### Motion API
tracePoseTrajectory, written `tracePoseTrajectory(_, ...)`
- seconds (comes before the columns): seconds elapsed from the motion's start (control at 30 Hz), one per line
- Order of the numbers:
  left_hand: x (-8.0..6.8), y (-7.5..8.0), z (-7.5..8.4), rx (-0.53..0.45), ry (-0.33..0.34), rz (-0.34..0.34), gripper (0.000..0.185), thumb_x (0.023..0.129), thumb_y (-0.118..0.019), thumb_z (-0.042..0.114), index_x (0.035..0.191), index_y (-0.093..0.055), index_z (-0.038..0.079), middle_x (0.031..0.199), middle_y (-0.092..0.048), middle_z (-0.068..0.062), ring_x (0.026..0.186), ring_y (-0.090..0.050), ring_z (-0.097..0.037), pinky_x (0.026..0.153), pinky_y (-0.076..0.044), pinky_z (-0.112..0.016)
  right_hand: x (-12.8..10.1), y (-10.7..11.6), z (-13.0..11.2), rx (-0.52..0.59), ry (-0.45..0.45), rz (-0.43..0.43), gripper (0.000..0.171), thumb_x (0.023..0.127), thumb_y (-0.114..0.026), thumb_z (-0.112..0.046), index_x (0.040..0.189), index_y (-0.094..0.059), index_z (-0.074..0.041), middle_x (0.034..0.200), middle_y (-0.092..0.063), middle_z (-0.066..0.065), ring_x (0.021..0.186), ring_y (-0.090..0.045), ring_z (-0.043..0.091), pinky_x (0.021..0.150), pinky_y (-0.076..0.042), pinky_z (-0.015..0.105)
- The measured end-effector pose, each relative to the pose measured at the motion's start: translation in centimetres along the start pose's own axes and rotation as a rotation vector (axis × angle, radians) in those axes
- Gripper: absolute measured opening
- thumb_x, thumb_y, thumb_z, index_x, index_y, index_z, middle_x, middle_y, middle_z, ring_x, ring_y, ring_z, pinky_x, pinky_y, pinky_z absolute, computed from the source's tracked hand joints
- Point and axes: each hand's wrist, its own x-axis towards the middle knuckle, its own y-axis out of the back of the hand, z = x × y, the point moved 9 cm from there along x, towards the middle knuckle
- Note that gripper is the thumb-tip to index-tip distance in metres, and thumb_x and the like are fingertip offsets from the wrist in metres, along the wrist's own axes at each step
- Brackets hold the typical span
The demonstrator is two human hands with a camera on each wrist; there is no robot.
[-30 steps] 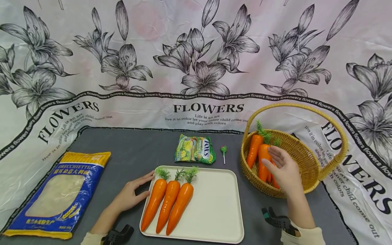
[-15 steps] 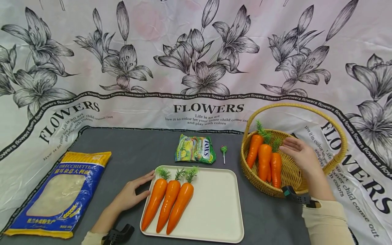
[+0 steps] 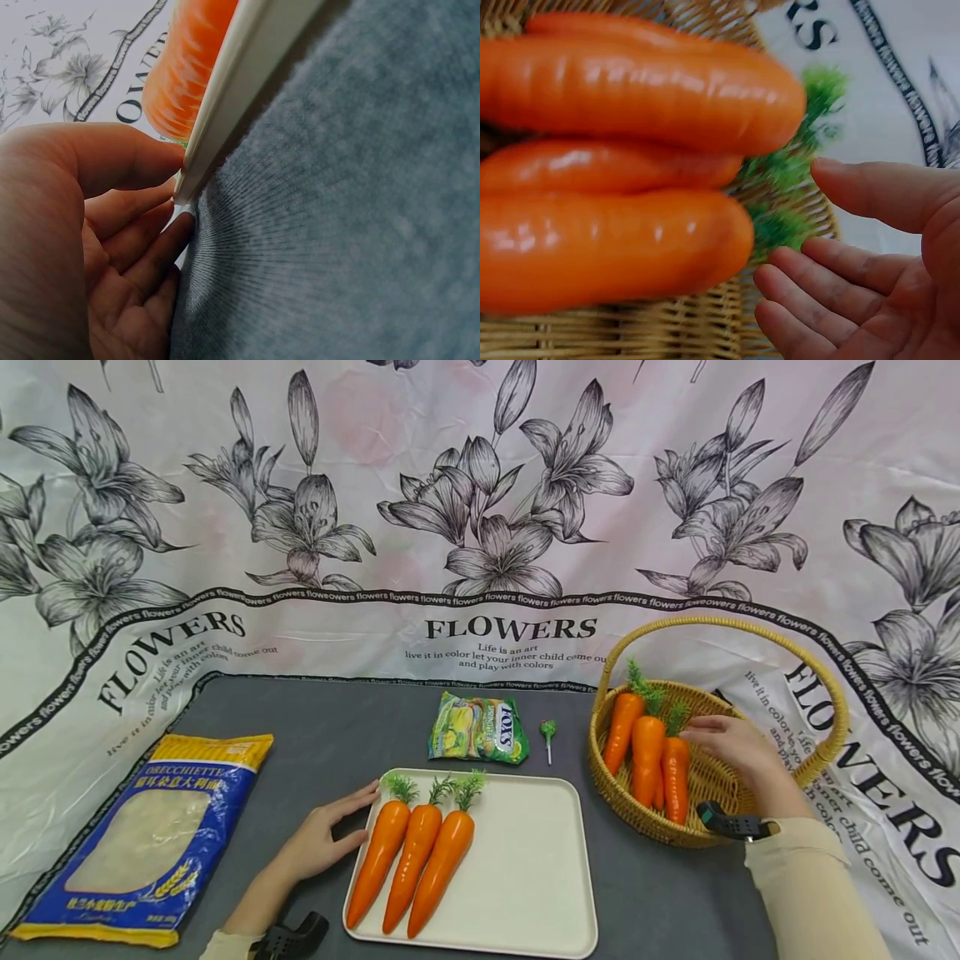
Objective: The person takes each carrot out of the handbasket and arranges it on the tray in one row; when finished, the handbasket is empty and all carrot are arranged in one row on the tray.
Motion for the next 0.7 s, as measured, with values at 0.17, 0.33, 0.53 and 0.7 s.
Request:
tracePoseTrajectory(0.17,0.0,0.0,-0.1,-0.026,0.020,-0.005,0.049,0.084,-0.060,0.026,0.131,-0.048,0.018,0.140,-0.039,0.002,0.126,-0.041,-0.020,0.097,-0.038,-0.046,0.9,-0.9,1.2,0.030,-0.005,-0.072,0.070,0.089,-0.053,-0.035,0.131,-0.030,0.015,0.129,-0.042,0.028,0.091,-0.057,0.001,0.089,-0.046,0.040)
tracePoseTrajectory(0.33,0.0,0.0,0.3,-0.032,0.035,-0.002,0.049,0.083,-0.061,0.018,0.130,-0.049,0.011,0.139,-0.040,-0.004,0.125,-0.041,-0.024,0.097,-0.036,-0.049,1.3,-2.1,1.3,0.093,0.016,-0.144,0.068,0.089,-0.053,-0.028,0.129,-0.026,0.021,0.129,-0.037,0.034,0.087,-0.052,-0.007,0.089,-0.046,0.040)
tracePoseTrajectory(0.53,0.1,1.0,2.7,-0.046,0.036,-0.016,0.047,0.082,-0.061,0.012,0.127,-0.050,0.002,0.137,-0.042,-0.013,0.123,-0.042,-0.030,0.095,-0.038,-0.050,1.5,-2.8,1.4,0.150,-0.006,-0.183,0.070,0.090,-0.052,-0.025,0.129,-0.020,0.024,0.129,-0.031,0.038,0.085,-0.052,-0.008,0.088,-0.048,0.036)
tracePoseTrajectory(0.7,0.2,1.4,3.5,-0.033,0.031,-0.017,0.046,0.082,-0.061,0.012,0.126,-0.051,0.001,0.136,-0.043,-0.015,0.121,-0.043,-0.032,0.094,-0.039,-0.049,1.6,-3.1,1.6,0.156,-0.025,-0.193,0.069,0.088,-0.055,-0.024,0.129,-0.024,0.023,0.117,-0.051,0.019,0.085,-0.056,-0.003,0.083,-0.050,0.030)
